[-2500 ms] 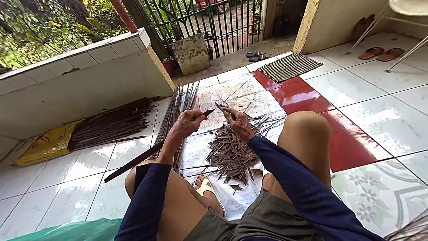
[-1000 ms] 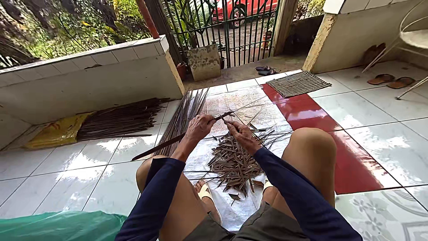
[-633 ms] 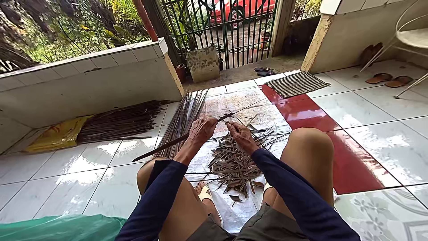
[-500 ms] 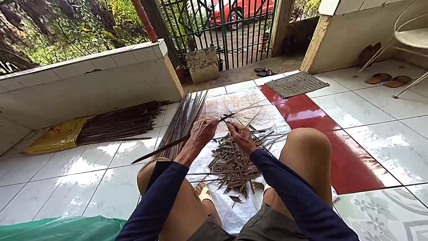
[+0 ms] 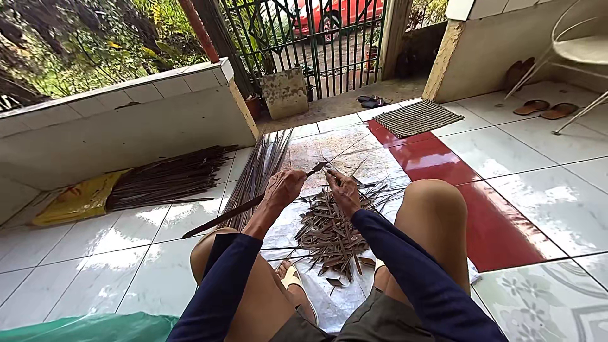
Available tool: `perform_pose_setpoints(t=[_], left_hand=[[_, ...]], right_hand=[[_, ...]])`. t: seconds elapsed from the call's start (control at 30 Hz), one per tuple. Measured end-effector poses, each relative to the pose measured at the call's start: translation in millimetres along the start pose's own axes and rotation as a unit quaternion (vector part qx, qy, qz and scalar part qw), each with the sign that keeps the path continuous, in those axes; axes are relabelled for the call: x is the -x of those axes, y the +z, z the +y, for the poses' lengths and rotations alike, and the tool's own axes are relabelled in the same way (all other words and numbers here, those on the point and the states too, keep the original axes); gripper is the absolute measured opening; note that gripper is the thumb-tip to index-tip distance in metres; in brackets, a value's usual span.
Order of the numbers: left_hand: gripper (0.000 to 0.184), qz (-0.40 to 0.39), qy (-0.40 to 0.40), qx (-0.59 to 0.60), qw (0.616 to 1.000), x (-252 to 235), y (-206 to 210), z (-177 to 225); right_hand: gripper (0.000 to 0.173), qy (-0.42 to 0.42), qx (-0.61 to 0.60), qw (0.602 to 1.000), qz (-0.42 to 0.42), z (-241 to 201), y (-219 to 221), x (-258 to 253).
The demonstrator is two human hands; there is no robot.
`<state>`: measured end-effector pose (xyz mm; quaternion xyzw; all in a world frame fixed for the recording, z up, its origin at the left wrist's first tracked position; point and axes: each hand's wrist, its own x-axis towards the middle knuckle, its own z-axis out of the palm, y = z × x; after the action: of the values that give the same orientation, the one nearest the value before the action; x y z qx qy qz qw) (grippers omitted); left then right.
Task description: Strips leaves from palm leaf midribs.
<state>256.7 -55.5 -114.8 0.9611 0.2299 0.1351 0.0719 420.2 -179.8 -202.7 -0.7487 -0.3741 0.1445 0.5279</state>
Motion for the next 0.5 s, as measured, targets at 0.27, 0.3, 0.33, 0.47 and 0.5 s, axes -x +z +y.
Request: perform_pose_setpoints(t=[0.27, 0.3, 0.33, 0.47, 0.5], left_hand=[[0.025, -0.023, -0.019, 0.029, 0.999, 6.6, -7.0, -9.9], [0.025, -0.020, -0.020, 0.027, 0.999, 7.7, -8.8, -10.5], [0.025, -0.016, -0.019, 0.020, 0.999, 8.4, -9.5, -11.5], [0.025, 0.006, -0.005, -0.026, 1.000, 9.2, -5.9, -12.2], [0.025, 0.011, 0.004, -0.037, 0.999, 8.7, -3.6, -12.3]], right_hand=[[0.041, 0.058, 0.016, 0.996, 0.070, 19.1, -16.7, -18.1], [0.040, 0.057, 0.010, 0.995, 0.084, 21.8, -19.6, -20.4], [0.040, 0.052, 0.005, 0.994, 0.092, 21.2, -22.0, -20.5], [0.038, -0.009, -0.035, 0.999, 0.024, 4.6, -22.6, -5.5], [0.037, -0.021, -0.047, 0.999, -0.008, 1.8, -20.5, -1.5]])
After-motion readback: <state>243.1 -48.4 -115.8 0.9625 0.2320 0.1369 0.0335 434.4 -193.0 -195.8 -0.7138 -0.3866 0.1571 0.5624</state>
